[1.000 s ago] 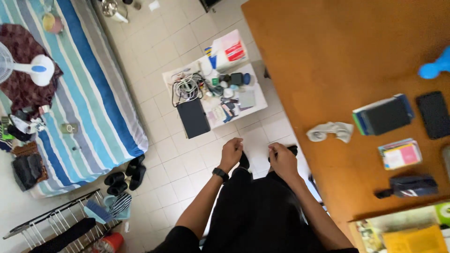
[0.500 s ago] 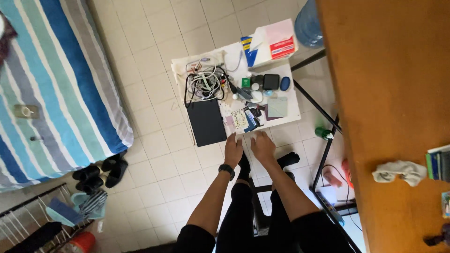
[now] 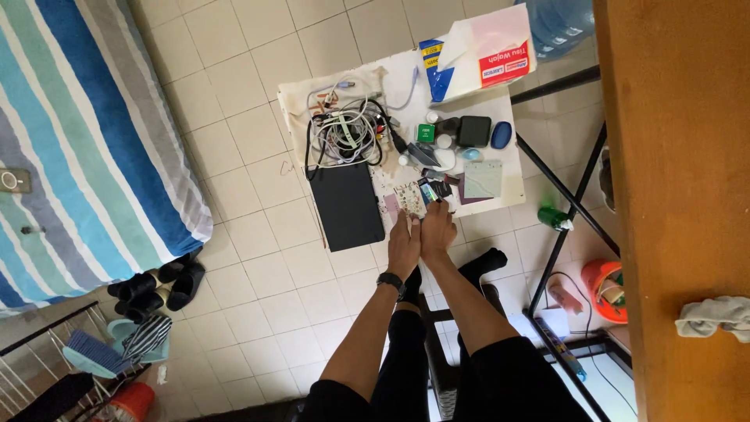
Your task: The person repeatedly wipes the surfaces of small rectangular cards with a cloth. They pick up each card from a side table, wipe it on a wooden desk, and return it to the side table, repeating this cycle for multiple cards.
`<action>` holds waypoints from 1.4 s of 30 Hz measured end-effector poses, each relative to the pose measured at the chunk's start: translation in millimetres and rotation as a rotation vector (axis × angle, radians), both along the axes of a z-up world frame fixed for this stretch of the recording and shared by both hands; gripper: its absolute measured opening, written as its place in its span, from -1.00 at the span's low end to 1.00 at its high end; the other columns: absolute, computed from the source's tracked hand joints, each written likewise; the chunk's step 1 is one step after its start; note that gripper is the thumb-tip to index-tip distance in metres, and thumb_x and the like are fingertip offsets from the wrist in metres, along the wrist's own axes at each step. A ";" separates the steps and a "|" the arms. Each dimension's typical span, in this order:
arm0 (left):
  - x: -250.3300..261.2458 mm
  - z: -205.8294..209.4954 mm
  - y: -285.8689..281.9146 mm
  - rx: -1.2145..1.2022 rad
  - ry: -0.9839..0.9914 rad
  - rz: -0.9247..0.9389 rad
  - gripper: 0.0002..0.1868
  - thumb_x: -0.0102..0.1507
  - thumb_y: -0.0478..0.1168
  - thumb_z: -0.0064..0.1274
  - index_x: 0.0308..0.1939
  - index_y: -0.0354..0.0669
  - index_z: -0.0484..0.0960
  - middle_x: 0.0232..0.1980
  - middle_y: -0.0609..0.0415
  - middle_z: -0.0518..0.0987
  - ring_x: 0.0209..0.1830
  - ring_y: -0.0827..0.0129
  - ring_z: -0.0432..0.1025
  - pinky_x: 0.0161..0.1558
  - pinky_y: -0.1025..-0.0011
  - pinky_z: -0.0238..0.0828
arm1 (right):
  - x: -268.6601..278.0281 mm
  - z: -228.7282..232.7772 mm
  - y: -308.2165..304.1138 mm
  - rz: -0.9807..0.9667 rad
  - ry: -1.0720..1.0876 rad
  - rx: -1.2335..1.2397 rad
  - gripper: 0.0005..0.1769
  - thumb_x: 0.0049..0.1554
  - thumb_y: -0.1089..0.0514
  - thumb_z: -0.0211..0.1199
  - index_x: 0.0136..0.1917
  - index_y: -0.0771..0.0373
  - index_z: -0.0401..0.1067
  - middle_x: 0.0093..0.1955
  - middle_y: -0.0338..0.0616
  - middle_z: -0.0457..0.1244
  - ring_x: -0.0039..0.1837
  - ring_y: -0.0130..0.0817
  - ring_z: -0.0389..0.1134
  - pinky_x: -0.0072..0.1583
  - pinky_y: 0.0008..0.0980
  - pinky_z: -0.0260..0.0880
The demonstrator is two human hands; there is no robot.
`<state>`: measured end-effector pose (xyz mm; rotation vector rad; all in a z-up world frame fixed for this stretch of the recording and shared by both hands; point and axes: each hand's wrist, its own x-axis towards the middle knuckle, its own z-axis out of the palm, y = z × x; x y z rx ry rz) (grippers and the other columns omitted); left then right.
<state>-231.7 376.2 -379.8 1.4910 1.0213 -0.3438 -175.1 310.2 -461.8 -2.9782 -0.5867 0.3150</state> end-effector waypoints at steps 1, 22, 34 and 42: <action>0.6 0.6 -0.8 0.001 0.003 0.008 -0.16 0.48 0.30 -0.60 0.63 -0.24 -0.16 0.65 -0.25 -0.08 0.66 -0.08 -0.19 0.58 -0.03 -0.30 | -0.6 -3.2 -0.5 -0.021 0.042 0.046 -0.78 0.13 0.01 0.28 0.00 0.11 0.41 0.11 -0.19 0.23 0.00 -0.09 0.45 -0.08 -0.12 0.49; -9.1 12.9 7.8 -0.124 -0.190 0.329 -0.34 0.53 -0.02 -0.33 0.59 -0.30 -0.11 0.59 -0.33 -0.01 0.63 -0.20 -0.18 0.56 -0.13 -0.18 | 18.0 -18.3 -18.3 -0.436 0.609 0.548 -0.77 0.07 -0.11 0.33 -0.20 0.04 0.44 -0.25 -0.20 0.34 -0.06 -0.13 0.39 0.01 -0.12 0.36; 44.2 194.9 -61.9 -0.481 -0.399 0.644 -0.83 0.37 -0.28 0.07 -0.08 -0.36 0.61 -0.24 -0.21 0.71 -0.41 0.26 0.64 -0.47 0.28 0.62 | 12.4 256.6 -130.4 -0.540 0.980 1.146 -0.85 0.05 0.17 0.47 -0.20 0.25 0.54 -0.33 -0.12 0.36 -0.33 -0.39 0.33 -0.26 -0.47 0.22; 80.6 247.3 -159.2 -0.562 -0.312 0.376 -0.64 0.42 -0.27 -0.11 0.25 -0.41 0.45 0.13 -0.35 0.62 0.08 -0.06 0.57 0.00 0.00 0.58 | 79.9 330.4 -297.3 -0.246 -0.355 0.567 -0.84 0.10 0.08 0.42 -0.03 0.09 0.59 -0.16 -0.11 0.36 -0.08 -0.16 0.43 0.06 -0.31 0.43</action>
